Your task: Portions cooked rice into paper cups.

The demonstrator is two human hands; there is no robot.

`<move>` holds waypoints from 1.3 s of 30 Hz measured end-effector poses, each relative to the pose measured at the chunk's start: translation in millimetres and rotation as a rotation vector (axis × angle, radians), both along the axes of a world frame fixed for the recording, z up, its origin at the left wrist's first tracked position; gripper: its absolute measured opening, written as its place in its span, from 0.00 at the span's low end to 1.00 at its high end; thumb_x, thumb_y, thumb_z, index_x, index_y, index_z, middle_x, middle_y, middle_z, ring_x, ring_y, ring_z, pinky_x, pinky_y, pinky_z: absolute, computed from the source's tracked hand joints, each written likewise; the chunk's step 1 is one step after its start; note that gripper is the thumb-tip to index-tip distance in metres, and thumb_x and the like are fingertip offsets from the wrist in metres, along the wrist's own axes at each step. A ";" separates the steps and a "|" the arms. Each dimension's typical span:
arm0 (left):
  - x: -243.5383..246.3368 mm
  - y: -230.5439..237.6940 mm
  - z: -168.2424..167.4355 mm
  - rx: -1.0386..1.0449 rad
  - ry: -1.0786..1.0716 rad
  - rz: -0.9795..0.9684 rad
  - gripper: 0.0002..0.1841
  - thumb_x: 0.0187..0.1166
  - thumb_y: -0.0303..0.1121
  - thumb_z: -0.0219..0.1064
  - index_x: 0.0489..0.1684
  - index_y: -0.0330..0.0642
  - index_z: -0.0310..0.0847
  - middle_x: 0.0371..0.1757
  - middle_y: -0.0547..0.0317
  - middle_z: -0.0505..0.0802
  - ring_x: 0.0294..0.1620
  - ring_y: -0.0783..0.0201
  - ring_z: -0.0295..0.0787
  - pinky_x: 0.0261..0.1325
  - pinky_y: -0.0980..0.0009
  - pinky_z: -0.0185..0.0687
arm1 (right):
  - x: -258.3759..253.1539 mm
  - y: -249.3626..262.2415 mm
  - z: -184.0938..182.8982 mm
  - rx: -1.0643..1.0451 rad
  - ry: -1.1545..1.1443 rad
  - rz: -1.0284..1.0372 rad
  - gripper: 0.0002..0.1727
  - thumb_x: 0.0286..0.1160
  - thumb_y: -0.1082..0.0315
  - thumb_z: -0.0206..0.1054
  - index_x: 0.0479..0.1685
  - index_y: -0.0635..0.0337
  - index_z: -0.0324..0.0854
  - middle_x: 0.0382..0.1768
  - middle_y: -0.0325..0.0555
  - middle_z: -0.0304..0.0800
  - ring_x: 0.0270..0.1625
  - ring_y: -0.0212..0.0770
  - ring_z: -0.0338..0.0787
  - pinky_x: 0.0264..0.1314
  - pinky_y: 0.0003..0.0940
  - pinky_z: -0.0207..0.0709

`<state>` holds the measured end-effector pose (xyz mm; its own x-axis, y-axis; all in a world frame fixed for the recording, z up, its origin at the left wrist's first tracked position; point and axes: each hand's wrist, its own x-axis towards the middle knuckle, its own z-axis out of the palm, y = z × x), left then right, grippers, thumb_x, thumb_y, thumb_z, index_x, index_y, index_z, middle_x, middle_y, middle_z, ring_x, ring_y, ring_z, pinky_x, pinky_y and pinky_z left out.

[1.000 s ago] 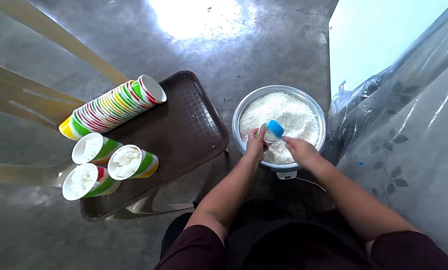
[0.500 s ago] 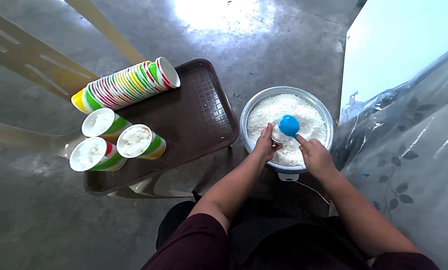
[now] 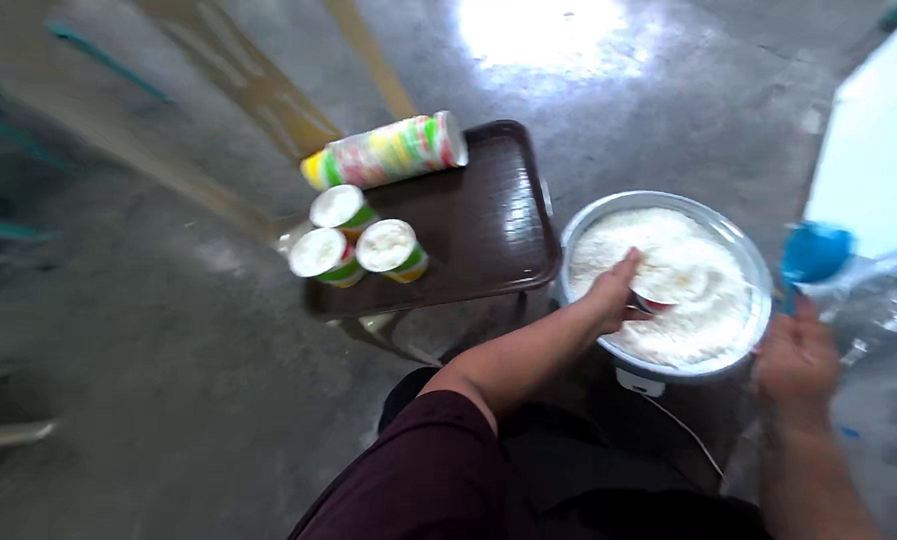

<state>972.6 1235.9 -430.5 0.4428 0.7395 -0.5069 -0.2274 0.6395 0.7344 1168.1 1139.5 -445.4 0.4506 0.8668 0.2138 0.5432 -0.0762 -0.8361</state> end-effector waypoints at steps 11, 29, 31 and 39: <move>-217.2 82.2 140.5 0.471 0.705 -0.218 0.33 0.94 0.56 0.37 0.75 0.38 0.73 0.59 0.46 0.90 0.52 0.57 0.91 0.53 0.56 0.89 | -15.2 0.0 -34.8 -0.212 0.018 0.100 0.27 0.94 0.67 0.43 0.86 0.71 0.64 0.66 0.79 0.81 0.52 0.61 0.86 0.60 0.58 0.77; -219.3 180.1 78.4 1.122 2.213 -0.893 0.15 0.78 0.25 0.63 0.59 0.36 0.89 0.78 0.52 0.84 0.93 0.45 0.53 0.95 0.37 0.24 | 75.1 84.1 -98.3 -0.960 -0.509 -0.076 0.24 0.85 0.75 0.51 0.80 0.62 0.70 0.68 0.74 0.83 0.72 0.73 0.83 0.67 0.73 0.76; -211.5 178.7 74.9 1.058 2.284 -0.978 0.14 0.78 0.26 0.65 0.58 0.35 0.88 0.73 0.51 0.87 0.89 0.46 0.62 0.94 0.36 0.24 | 68.0 91.7 -107.5 -0.947 -0.441 -0.027 0.24 0.86 0.76 0.51 0.80 0.67 0.70 0.71 0.76 0.80 0.75 0.72 0.80 0.73 0.72 0.73; -195.3 167.1 110.1 1.340 1.946 -0.743 0.15 0.82 0.28 0.65 0.63 0.37 0.85 0.64 0.37 0.89 0.76 0.34 0.76 0.87 0.34 0.48 | 5.5 98.4 -90.2 -0.835 -0.188 0.291 0.24 0.94 0.69 0.46 0.83 0.68 0.69 0.78 0.74 0.74 0.83 0.70 0.73 0.85 0.67 0.61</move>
<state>777.3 1403.0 -320.4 0.4828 0.8710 -0.0906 0.8072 -0.4827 -0.3397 1173.6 1238.0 -535.7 0.2104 0.8473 -0.4877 0.7581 -0.4564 -0.4658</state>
